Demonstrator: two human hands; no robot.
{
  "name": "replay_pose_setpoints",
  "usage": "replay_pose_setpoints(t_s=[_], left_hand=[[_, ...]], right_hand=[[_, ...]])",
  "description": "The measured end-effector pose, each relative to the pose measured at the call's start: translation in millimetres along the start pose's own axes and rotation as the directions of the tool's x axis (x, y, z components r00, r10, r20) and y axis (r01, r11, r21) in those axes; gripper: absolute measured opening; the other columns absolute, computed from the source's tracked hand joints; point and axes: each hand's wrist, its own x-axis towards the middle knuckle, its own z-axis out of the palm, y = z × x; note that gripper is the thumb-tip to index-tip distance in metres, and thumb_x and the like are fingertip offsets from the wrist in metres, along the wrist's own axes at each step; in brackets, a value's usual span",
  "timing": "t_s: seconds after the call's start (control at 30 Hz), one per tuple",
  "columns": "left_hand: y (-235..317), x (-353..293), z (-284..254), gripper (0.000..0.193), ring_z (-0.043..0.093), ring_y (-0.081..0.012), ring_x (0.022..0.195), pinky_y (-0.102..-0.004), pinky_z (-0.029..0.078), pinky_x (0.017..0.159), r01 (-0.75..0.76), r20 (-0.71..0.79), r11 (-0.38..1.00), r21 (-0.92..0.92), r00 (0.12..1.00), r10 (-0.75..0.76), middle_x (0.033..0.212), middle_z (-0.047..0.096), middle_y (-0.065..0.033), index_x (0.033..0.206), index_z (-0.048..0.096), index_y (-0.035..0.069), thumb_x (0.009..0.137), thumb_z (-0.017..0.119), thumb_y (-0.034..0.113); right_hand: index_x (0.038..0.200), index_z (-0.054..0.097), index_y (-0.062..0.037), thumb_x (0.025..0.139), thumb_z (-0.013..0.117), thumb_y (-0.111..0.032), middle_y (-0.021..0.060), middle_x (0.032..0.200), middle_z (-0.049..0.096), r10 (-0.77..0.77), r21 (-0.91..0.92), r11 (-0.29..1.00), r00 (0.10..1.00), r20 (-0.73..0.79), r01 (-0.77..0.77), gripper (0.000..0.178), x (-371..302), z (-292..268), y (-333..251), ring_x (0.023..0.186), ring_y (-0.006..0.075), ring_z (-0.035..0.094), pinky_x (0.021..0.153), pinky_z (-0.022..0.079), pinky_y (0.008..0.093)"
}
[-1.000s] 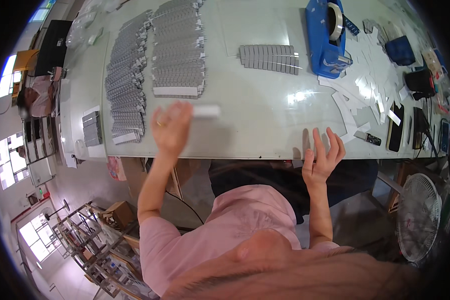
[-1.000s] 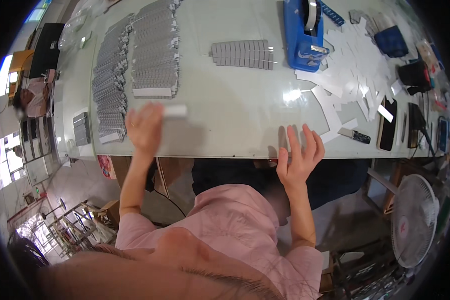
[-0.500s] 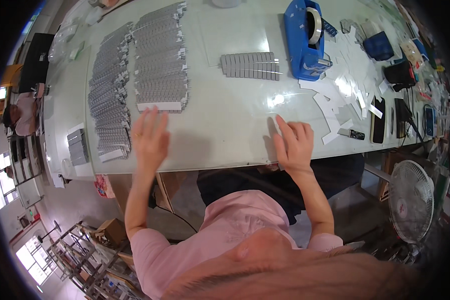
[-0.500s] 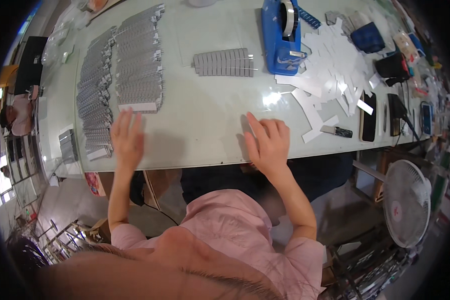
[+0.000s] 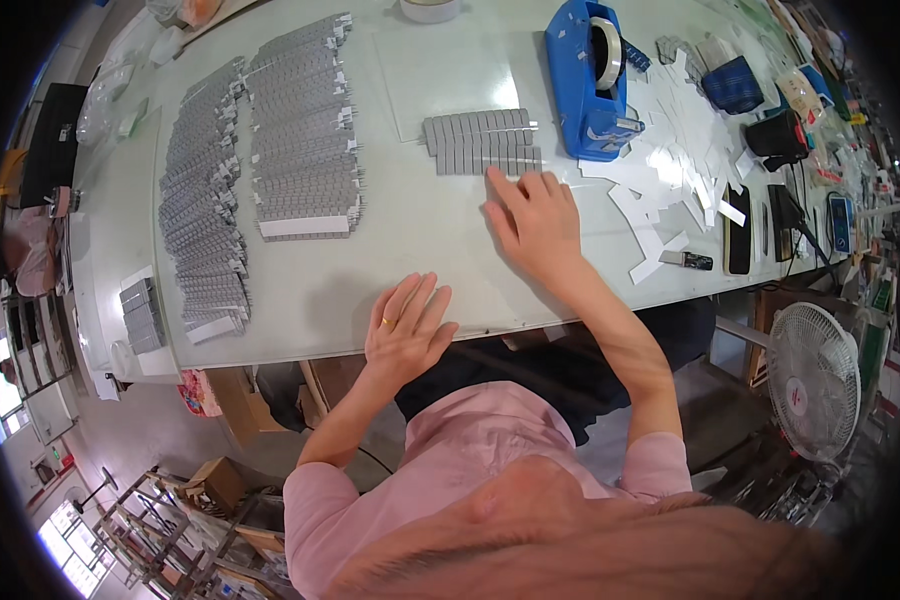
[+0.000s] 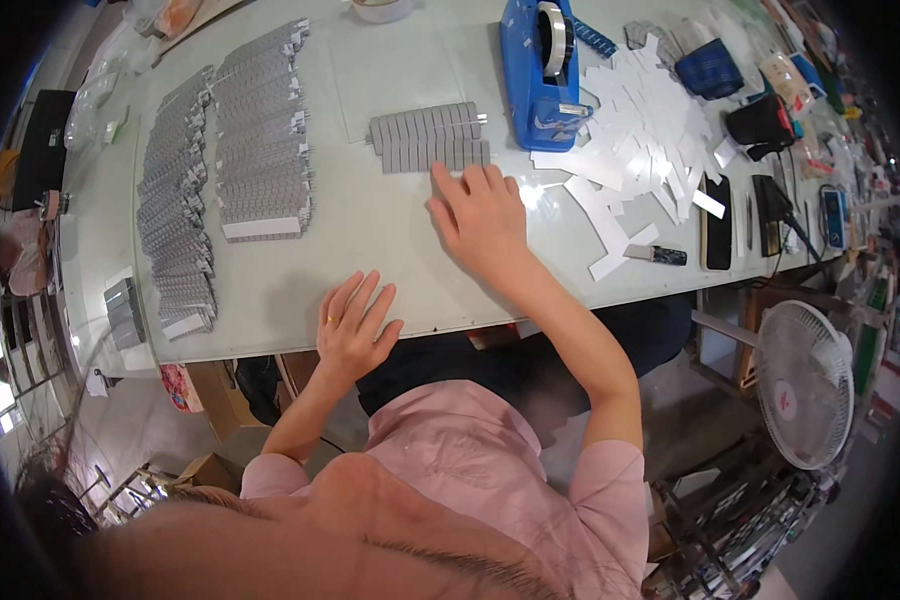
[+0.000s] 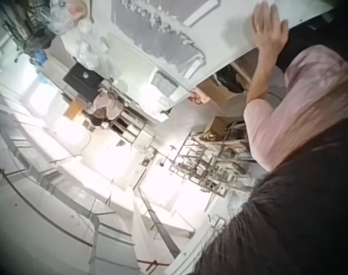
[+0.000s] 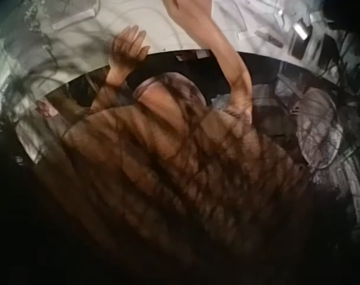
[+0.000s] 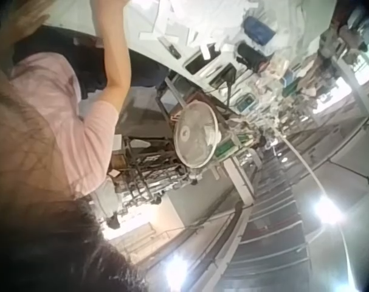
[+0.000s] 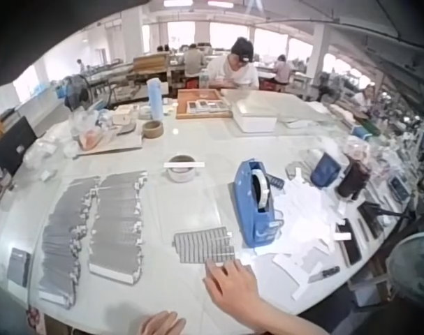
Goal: The person applies white adhesive strips to grey metal components by hand at a factory workbench.
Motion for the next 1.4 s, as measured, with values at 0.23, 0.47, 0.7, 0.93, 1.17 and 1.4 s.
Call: replay_pose_setpoints(t_s=[0.23, 0.47, 0.7, 0.93, 1.17, 1.4], left_hand=[[4, 5, -3, 0.040, 0.052, -0.0281, 0.126, -0.0442, 0.042, 0.100, 0.079, -0.012, 0.995, 0.065, 0.997, -0.079, 0.135, 0.058, -0.0067, 0.119, 0.069, 0.015, 0.083, 0.072, 0.031], [3, 5, 0, 0.043, 0.048, -0.0336, 0.129, -0.0489, 0.036, 0.105, 0.077, -0.006, 0.996, 0.052, 0.997, -0.076, 0.138, 0.055, -0.0117, 0.122, 0.067, 0.011, 0.083, 0.071, 0.026], [1, -7, 4, 0.036, 0.051, -0.0320, 0.126, -0.0492, 0.035, 0.106, -0.003, -0.054, 1.000, 0.025, 0.999, 0.004, 0.134, 0.059, -0.0090, 0.119, 0.069, 0.012, 0.087, 0.067, 0.028], [5, -11, 1, 0.032, 0.051, -0.0281, 0.126, -0.0469, 0.036, 0.105, 0.049, -0.002, 0.994, 0.093, 0.999, -0.049, 0.133, 0.060, -0.0054, 0.115, 0.070, 0.016, 0.088, 0.067, 0.032], [1, 3, -7, 0.034, 0.049, -0.0276, 0.128, -0.0472, 0.033, 0.107, 0.075, 0.011, 0.988, 0.134, 0.997, -0.077, 0.136, 0.058, -0.0072, 0.114, 0.071, 0.016, 0.086, 0.068, 0.035], [-3, -1, -9, 0.039, 0.045, -0.0303, 0.132, -0.0489, 0.029, 0.109, 0.109, 0.018, 0.992, 0.058, 0.994, -0.110, 0.140, 0.054, -0.0095, 0.119, 0.071, 0.017, 0.082, 0.072, 0.031]], right_hand=[[0.123, 0.065, -0.0072, 0.081, 0.072, -0.027, 0.0030, 0.080, 0.051, -0.071, 0.028, 0.997, 0.993, 0.091, 0.069, 0.047, -80, -35, -37, 0.073, 0.0232, 0.051, 0.064, 0.038, 0.0367], [0.132, 0.058, -0.0057, 0.082, 0.072, -0.038, 0.0112, 0.107, 0.058, 0.202, -0.155, 0.969, 0.978, 0.050, -0.192, 0.062, -115, -76, -4, 0.095, 0.0308, 0.055, 0.083, 0.042, 0.0442], [0.124, 0.062, -0.0082, 0.074, 0.081, -0.035, 0.0113, 0.131, 0.057, 0.234, -0.317, 0.922, 0.972, -0.005, -0.224, 0.060, -158, -98, 32, 0.117, 0.0349, 0.051, 0.097, 0.040, 0.0458], [0.097, 0.069, -0.0038, 0.078, 0.073, 0.007, 0.0126, 0.094, 0.070, 0.312, 0.083, 0.950, 0.935, -0.169, -0.302, 0.022, -165, -100, 12, 0.076, 0.0263, 0.067, 0.066, 0.055, 0.0313], [0.113, 0.057, 0.0020, 0.096, 0.058, 0.002, 0.0091, 0.089, 0.065, 0.762, 0.768, 0.484, 0.634, -0.134, -0.420, 0.017, -133, -110, 5, 0.074, 0.0141, 0.067, 0.065, 0.053, 0.0238], [0.106, 0.059, -0.0014, 0.098, 0.058, -0.007, 0.0019, 0.078, 0.061, 0.683, 0.824, 0.083, 0.635, 0.363, -0.560, 0.009, -104, -68, 0, 0.065, 0.0076, 0.060, 0.058, 0.045, 0.0203]])
